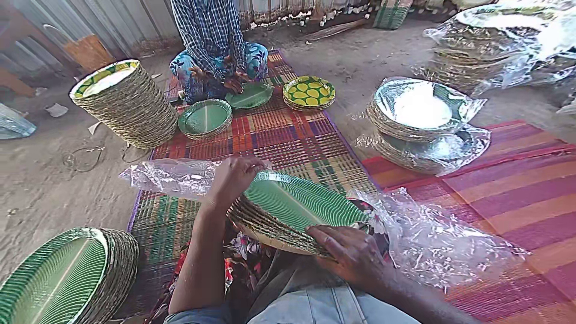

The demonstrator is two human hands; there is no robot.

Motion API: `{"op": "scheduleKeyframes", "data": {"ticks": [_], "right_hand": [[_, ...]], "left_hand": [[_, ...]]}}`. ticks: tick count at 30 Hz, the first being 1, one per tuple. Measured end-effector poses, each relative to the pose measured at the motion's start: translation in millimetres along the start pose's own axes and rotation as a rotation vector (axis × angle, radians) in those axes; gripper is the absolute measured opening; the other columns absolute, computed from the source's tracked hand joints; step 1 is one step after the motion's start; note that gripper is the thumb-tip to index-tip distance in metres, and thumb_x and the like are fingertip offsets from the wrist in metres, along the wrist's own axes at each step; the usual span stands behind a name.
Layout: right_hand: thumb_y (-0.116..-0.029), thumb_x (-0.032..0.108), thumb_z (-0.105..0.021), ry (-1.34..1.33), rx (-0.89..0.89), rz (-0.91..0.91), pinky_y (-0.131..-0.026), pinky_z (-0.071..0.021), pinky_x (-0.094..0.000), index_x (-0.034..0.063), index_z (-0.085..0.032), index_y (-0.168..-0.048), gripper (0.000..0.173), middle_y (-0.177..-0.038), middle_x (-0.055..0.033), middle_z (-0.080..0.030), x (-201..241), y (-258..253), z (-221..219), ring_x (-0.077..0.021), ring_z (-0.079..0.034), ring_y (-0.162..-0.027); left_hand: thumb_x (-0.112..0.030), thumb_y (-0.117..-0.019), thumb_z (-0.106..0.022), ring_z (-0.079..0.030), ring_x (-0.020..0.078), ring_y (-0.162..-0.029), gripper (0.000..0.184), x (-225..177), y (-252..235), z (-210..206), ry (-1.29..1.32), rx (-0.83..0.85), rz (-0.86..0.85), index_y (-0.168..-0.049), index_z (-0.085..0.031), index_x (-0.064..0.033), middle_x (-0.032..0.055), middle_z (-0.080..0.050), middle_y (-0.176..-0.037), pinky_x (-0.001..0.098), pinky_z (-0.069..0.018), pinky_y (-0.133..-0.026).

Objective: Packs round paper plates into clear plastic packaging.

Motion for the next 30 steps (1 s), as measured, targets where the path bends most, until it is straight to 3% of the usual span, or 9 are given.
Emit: {"op": "scheduleKeyframes", "data": {"ticks": [3, 5, 8, 13, 19, 22, 26, 28, 30], "right_hand": [[-0.0967, 0.030, -0.057, 0.053, -0.033, -0.002, -0.071, -0.0570, -0.0320, 0.0097, -0.067, -0.119, 0.032, -0.103, -0.0077, -0.078, 0, 4, -1, -0.0206, -0.074, -0.087], [-0.0982, 0.031, -0.055, 0.101, -0.053, -0.025, -0.075, -0.0568, -0.0318, 0.0095, -0.067, -0.119, 0.032, -0.105, -0.0082, -0.077, -3, 9, 1, -0.0209, -0.074, -0.091], [-0.0991, 0.034, -0.055, 0.164, -0.113, -0.114, -0.076, -0.0570, -0.0315, 0.0083, -0.067, -0.119, 0.035, -0.106, -0.0084, -0.078, -8, 15, 6, -0.0206, -0.075, -0.092], [-0.0994, 0.038, -0.058, 0.239, -0.248, -0.230, -0.081, -0.0544, -0.0290, 0.0066, -0.069, -0.117, 0.037, -0.104, -0.0097, -0.078, -13, 21, 25, -0.0197, -0.074, -0.094], [-0.1051, 0.026, -0.049, 0.495, -0.175, -0.239, -0.078, -0.0520, -0.0344, 0.0151, -0.069, -0.115, 0.025, -0.111, -0.0062, -0.078, -13, 53, 46, -0.0213, -0.072, -0.102], [-0.1049, 0.017, -0.047, 0.486, 0.002, -0.164, -0.071, -0.0544, -0.0336, 0.0190, -0.071, -0.112, 0.025, -0.107, -0.0061, -0.078, -11, 75, 29, -0.0230, -0.074, -0.098], [-0.0860, 0.005, -0.067, 0.114, 0.439, -0.166, -0.069, -0.0590, -0.0494, 0.0126, -0.071, -0.114, 0.030, -0.108, -0.0156, -0.074, -18, 61, 37, -0.0364, -0.074, -0.098], [-0.0906, 0.016, -0.071, -0.164, 0.850, -0.304, -0.081, -0.0550, -0.0638, 0.0077, -0.064, -0.135, 0.046, -0.127, -0.0234, -0.068, -28, 36, 56, -0.0460, -0.067, -0.113], [-0.0987, 0.042, -0.066, -0.325, 1.149, -0.429, -0.091, -0.0472, -0.0672, 0.0091, -0.053, -0.149, 0.061, -0.126, -0.0253, -0.067, -46, 6, 67, -0.0471, -0.064, -0.113]], "left_hand": [[-0.017, -0.1015, -0.061, -0.070, 0.0301, -0.073, 0.017, -22, 3, -10, -0.078, 0.032, -0.118, -0.100, -0.076, -0.0095, 0.0106, -0.072, -0.083, 0.0563, -0.0538, -0.065], [-0.018, -0.1006, -0.061, -0.069, 0.0282, -0.068, 0.018, -35, 10, -12, -0.115, -0.063, -0.188, -0.101, -0.076, -0.0086, 0.0099, -0.071, -0.079, 0.0511, -0.0531, -0.060], [-0.014, -0.0998, -0.059, -0.070, 0.0207, -0.074, 0.019, -51, 17, -14, -0.032, -0.239, -0.291, -0.107, -0.076, -0.0067, 0.0086, -0.072, -0.087, 0.0401, -0.0570, -0.064], [-0.007, -0.0994, -0.059, -0.055, 0.0045, -0.068, 0.018, -88, 4, -30, 0.263, -0.558, -0.404, -0.106, -0.075, -0.0013, 0.0051, -0.061, -0.081, 0.0158, -0.0455, -0.062], [-0.007, -0.1002, -0.057, -0.059, 0.0058, -0.072, 0.018, -106, 6, -69, 0.466, -0.442, -0.489, -0.108, -0.071, -0.0002, 0.0085, -0.063, -0.081, 0.0165, -0.0495, -0.071], [-0.004, -0.0984, -0.057, -0.056, 0.0041, -0.067, 0.023, -84, 12, -96, 0.503, -0.314, -0.367, -0.114, -0.071, 0.0045, 0.0090, -0.066, -0.080, 0.0168, -0.0483, -0.066], [-0.004, -0.0974, -0.055, -0.050, -0.0008, -0.063, 0.026, -40, 15, -121, 0.480, -0.254, -0.047, -0.117, -0.068, 0.0068, 0.0032, -0.061, -0.074, 0.0154, -0.0440, -0.063], [-0.008, -0.0999, -0.054, -0.051, 0.0062, -0.062, 0.028, -22, 13, -128, 0.375, -0.195, 0.076, -0.122, -0.068, 0.0020, 0.0048, -0.060, -0.073, 0.0242, -0.0456, -0.063], [-0.009, -0.1022, -0.052, -0.061, 0.0214, -0.070, 0.032, -9, 8, -138, 0.274, -0.046, 0.162, -0.130, -0.067, -0.0022, 0.0146, -0.068, -0.085, 0.0400, -0.0519, -0.071]]}}
Point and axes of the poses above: each hand's wrist, its own y-axis away from the middle knuckle, its own z-axis out of the back of the hand, x = y × z, the point moved 1 cm from there along -y, towards the middle knuckle
